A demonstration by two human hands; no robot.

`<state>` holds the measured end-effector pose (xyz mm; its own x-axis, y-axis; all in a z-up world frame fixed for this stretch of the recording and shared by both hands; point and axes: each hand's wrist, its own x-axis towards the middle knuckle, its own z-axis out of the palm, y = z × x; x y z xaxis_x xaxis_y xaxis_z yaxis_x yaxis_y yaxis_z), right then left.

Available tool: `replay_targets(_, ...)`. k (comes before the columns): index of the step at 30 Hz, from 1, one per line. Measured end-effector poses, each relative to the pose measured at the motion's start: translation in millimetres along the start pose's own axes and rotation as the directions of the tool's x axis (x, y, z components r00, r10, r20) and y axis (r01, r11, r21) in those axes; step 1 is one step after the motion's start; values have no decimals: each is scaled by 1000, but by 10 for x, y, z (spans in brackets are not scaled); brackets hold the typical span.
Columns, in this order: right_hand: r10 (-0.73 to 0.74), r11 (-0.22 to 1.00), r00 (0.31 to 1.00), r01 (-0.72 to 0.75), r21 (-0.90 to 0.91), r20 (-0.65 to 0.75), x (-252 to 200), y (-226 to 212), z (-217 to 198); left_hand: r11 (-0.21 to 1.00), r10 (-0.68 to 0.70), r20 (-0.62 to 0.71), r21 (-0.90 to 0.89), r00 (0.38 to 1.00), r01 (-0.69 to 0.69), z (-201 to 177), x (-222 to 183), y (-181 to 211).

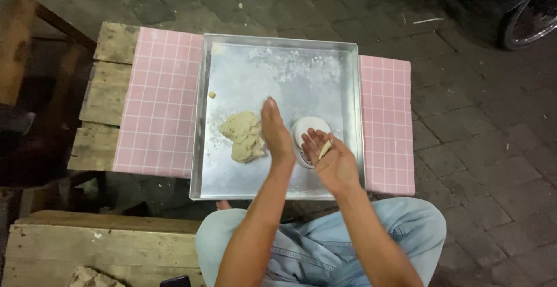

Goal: Portioning dough using a digital scale and shaping the pieces into small balls or twists on a metal tray.

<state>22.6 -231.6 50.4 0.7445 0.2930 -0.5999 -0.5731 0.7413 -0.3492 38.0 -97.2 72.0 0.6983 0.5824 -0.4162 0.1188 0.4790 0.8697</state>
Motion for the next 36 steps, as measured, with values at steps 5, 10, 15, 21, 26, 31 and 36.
replay_targets(5, -191, 819, 978, 209, -534, 89, 712, -185, -133, 985, 173, -171, 57, 970, -166, -145, 304, 5)
replay_targets(10, -237, 259, 954, 244, -935, 183, 1204, 21, 138, 967, 249, -231, 120, 941, -226, -241, 295, 286)
replay_targets(15, -229, -389, 905, 253, -886, 359, 843, 106, 258, 965, 262, -282, 79, 923, -250, -379, 457, 261)
replay_targets(21, -177, -746, 947, 49, -664, 269, 530, 69, -54, 933, 254, -235, 313, 938, -175, -389, 502, 161)
replay_targets(26, -230, -774, 935, -7, -633, 271, 711, -179, -333, 876, 290, -144, 438, 946, -202, -406, 467, 115)
replay_targets(31, -298, -699, 845, 124, -704, 444, 649, -28, -305, 857, 328, -117, 455, 937, -243, -371, 379, 255)
replay_targets(36, -263, -734, 626, 364, -573, 734, 1095, 478, -220, 882, 332, -109, 387, 937, -267, -378, 249, 420)
